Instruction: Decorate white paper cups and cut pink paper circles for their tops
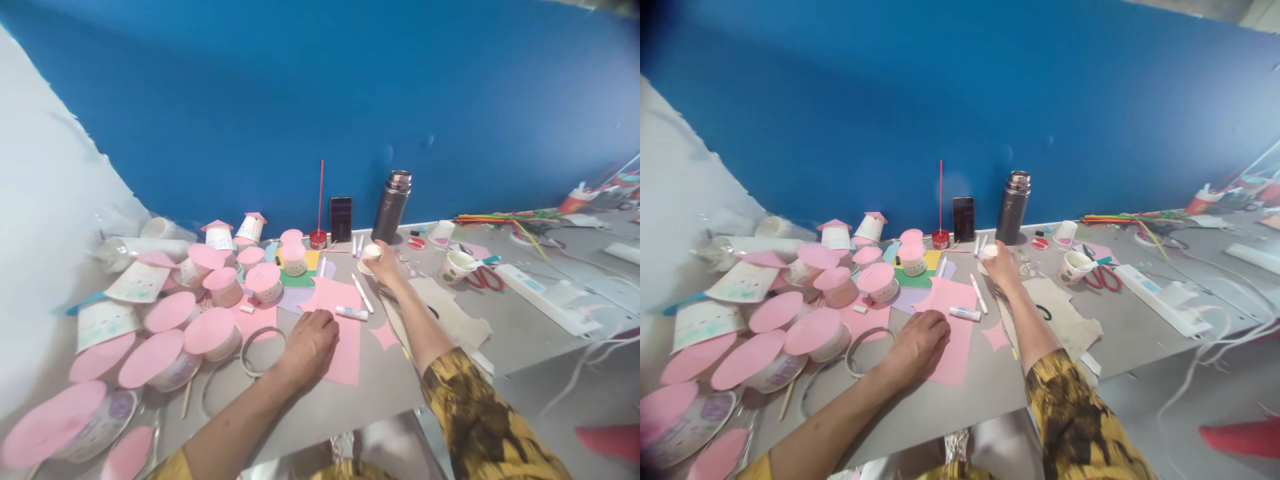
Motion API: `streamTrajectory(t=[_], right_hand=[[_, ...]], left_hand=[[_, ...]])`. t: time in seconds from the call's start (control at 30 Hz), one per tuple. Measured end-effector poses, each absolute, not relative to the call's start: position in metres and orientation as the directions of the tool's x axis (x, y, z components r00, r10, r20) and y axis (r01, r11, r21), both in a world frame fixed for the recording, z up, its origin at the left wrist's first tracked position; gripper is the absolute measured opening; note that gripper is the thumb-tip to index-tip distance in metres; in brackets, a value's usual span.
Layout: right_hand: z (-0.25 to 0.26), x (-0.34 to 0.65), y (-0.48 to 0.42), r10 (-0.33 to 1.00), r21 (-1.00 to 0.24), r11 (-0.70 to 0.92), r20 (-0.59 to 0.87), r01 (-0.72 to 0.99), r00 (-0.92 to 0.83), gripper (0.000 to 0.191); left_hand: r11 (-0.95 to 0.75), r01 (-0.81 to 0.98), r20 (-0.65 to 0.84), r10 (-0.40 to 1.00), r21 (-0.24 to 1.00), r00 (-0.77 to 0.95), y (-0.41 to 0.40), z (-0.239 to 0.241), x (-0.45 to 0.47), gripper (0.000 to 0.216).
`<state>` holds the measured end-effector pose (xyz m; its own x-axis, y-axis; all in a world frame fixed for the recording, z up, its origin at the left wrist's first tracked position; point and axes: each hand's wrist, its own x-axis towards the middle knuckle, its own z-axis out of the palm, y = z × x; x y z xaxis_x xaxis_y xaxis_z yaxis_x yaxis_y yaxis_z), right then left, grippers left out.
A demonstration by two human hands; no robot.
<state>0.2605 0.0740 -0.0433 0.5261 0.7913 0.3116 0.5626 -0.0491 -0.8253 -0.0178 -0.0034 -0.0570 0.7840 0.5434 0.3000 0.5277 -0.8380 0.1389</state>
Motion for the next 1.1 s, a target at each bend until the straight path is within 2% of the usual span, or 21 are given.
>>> streamTrajectory(t=[0.1, 0.23, 0.4, 0.53, 0.63, 0.73, 0.8, 0.87, 0.97, 1.03, 1.1], right_hand=[[-0.039, 0.256, 0.072, 0.777, -0.739, -0.023, 0.41, 0.673, 0.477, 0.075], [-0.032, 0.26, 0.071, 0.721, -0.674, -0.026, 0.499, 0.739, 0.481, 0.059], [-0.042, 0.269, 0.075, 0.726, -0.684, -0.107, 0.442, 0.721, 0.527, 0.079], [-0.051, 0.267, 0.079, 0.799, -0.713, -0.075, 0.376, 0.697, 0.47, 0.067], [-0.049, 0.264, 0.08, 0.795, -0.761, -0.002, 0.392, 0.649, 0.462, 0.064], [-0.044, 0.26, 0.078, 0.803, -0.817, 0.114, 0.411, 0.565, 0.431, 0.064], [-0.042, 0.253, 0.075, 0.838, -0.853, 0.184, 0.397, 0.489, 0.376, 0.063], [-0.042, 0.243, 0.07, 0.88, -0.883, 0.239, 0.373, 0.404, 0.294, 0.065], [-0.038, 0.222, 0.059, 0.941, -0.903, 0.285, 0.327, 0.321, 0.086, 0.064], [-0.032, 0.207, 0.049, 0.953, -0.897, 0.299, 0.298, 0.327, -0.054, 0.061], [-0.024, 0.193, 0.039, 0.952, -0.881, 0.305, 0.272, 0.361, -0.14, 0.057]], left_hand=[[-0.838, 0.525, 0.292, 0.544, 0.148, 0.786, -0.004, -0.057, -0.018, 0.017], [-0.837, 0.528, 0.295, 0.546, 0.146, 0.784, -0.004, -0.058, -0.018, 0.018], [-0.834, 0.533, 0.31, 0.55, 0.143, 0.776, -0.004, -0.06, -0.017, 0.017], [-0.828, 0.534, 0.283, 0.561, 0.172, 0.778, -0.006, -0.057, -0.018, 0.014], [-0.818, 0.539, 0.263, 0.575, 0.2, 0.775, -0.01, -0.056, -0.018, 0.013], [-0.782, 0.518, 0.313, 0.617, 0.345, 0.722, -0.012, -0.057, -0.018, 0.008], [-0.708, 0.531, 0.374, 0.701, 0.466, 0.607, -0.011, -0.057, -0.019, 0.008], [-0.597, 0.525, 0.431, 0.802, 0.606, 0.413, -0.009, -0.055, -0.02, 0.021], [-0.485, 0.439, 0.455, 0.872, 0.756, 0.181, -0.003, -0.05, -0.023, 0.058], [-0.457, 0.398, 0.429, 0.888, 0.795, 0.164, 0.0, -0.047, -0.024, 0.08], [-0.406, 0.356, 0.366, 0.914, 0.842, 0.176, 0.002, -0.045, -0.024, 0.091]])
